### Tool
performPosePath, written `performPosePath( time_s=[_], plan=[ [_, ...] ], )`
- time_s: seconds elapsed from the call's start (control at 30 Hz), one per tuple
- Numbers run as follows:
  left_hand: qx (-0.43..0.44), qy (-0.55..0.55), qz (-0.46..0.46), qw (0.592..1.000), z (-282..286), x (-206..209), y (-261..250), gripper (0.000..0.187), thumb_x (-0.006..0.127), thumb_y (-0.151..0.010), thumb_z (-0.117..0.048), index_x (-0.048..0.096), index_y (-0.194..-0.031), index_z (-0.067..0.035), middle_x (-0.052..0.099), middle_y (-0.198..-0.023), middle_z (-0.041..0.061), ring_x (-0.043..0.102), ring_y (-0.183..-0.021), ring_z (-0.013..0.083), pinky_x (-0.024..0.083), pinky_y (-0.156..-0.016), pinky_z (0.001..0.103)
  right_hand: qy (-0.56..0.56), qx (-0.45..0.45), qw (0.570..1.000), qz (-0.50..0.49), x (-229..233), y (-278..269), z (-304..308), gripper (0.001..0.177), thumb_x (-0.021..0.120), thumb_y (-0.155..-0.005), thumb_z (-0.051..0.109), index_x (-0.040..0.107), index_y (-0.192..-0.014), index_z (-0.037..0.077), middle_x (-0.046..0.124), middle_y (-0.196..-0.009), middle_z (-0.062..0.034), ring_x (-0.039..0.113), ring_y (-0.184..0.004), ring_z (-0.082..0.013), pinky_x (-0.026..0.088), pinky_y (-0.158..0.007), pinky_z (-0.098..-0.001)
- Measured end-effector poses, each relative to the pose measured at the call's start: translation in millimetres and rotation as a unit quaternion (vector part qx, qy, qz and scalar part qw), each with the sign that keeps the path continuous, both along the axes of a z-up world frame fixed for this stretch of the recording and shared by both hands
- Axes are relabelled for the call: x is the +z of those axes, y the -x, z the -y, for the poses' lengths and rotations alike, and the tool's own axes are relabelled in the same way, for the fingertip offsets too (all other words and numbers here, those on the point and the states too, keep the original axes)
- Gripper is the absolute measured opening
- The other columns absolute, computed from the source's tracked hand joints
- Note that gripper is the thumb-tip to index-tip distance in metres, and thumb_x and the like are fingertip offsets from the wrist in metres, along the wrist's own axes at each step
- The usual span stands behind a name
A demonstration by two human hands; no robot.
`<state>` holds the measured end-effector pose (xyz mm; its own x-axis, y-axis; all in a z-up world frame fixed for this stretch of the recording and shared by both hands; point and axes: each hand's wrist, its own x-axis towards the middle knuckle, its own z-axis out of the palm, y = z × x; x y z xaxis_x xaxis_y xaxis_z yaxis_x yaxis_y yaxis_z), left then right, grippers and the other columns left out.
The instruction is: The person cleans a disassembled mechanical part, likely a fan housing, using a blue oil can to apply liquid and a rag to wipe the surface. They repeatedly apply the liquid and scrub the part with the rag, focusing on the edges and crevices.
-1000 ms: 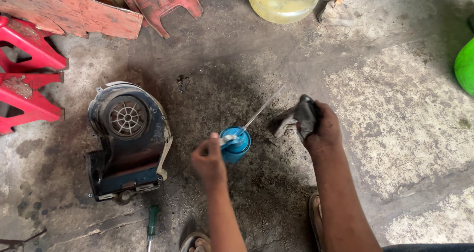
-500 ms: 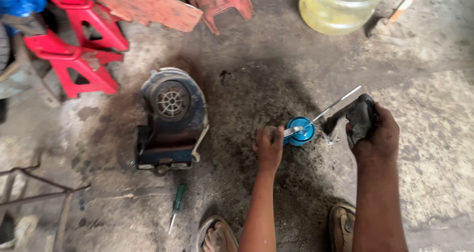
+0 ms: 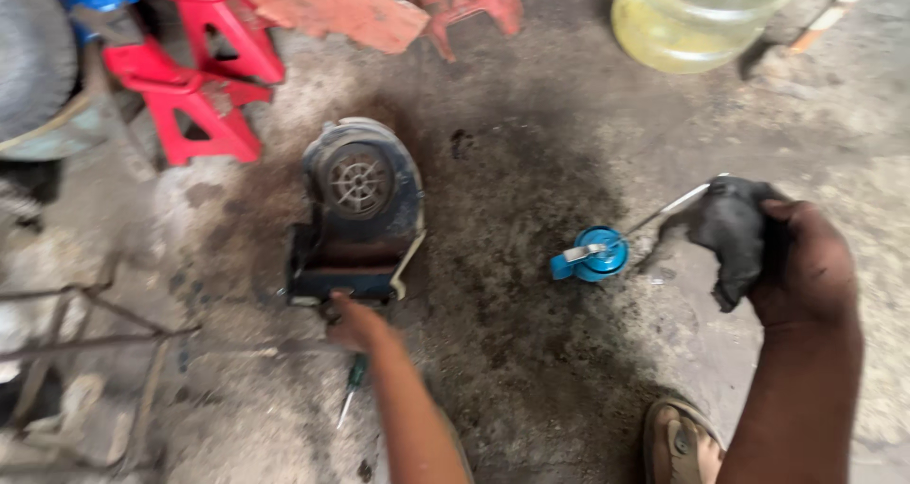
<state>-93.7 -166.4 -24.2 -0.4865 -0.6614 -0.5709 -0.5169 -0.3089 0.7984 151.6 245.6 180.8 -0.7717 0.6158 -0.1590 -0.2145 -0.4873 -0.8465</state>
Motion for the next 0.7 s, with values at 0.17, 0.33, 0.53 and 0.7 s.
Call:
performPosePath(
  time_s=[0.17, 0.33, 0.53, 0.7],
  plan=[
    [0.035, -0.052, -0.112, 0.992, 3, -4, 29, 0.065, 0.063, -0.099, -0.036, 0.032, -0.148, -0.008, 0.056, -0.146, 0.018, 0.066, -0.123, 0.0350, 0.062, -0.095, 0.049, 0.018, 0.080, 0.995, -0.064, -6, -8, 0, 0.041, 0.054, -0.093, 0.012, 0.061, -0.125, -0.013, 0.071, -0.111, -0.0200, 0.070, -0.096, -0.0289, 0.059, -0.086, -0.0363],
    [-0.041, 0.015, -0.286, 0.957, -9, 25, 27, 0.070, 0.056, -0.107, -0.042, 0.023, -0.155, -0.004, 0.045, -0.153, 0.023, 0.060, -0.133, 0.0367, 0.058, -0.102, 0.045, -0.086, 0.097, 0.990, -0.053, -30, -5, 3, 0.035, 0.052, -0.095, 0.002, 0.065, -0.124, -0.012, 0.070, -0.112, -0.0185, 0.070, -0.096, -0.0239, 0.059, -0.084, -0.0334],
    [-0.212, 0.151, -0.399, 0.879, -37, 84, 13, 0.071, 0.048, -0.112, -0.048, 0.025, -0.160, -0.001, 0.042, -0.152, 0.027, 0.056, -0.137, 0.0369, 0.056, -0.104, 0.044, 0.039, 0.176, 0.977, -0.117, -54, 13, 31, 0.027, 0.060, -0.102, -0.003, 0.065, -0.127, -0.011, 0.072, -0.112, -0.0226, 0.073, -0.089, -0.0229, 0.063, -0.081, -0.0377],
    [-0.257, 0.067, -0.421, 0.867, -83, 123, -11, 0.076, 0.050, -0.106, -0.053, 0.029, -0.156, 0.000, 0.051, -0.143, 0.028, 0.064, -0.126, 0.0365, 0.062, -0.096, 0.042, 0.111, 0.088, 0.984, -0.106, -68, 30, 51, 0.049, 0.068, -0.090, 0.003, 0.060, -0.136, -0.010, 0.073, -0.116, -0.0202, 0.074, -0.098, -0.0240, 0.062, -0.091, -0.0359]
  ],
)
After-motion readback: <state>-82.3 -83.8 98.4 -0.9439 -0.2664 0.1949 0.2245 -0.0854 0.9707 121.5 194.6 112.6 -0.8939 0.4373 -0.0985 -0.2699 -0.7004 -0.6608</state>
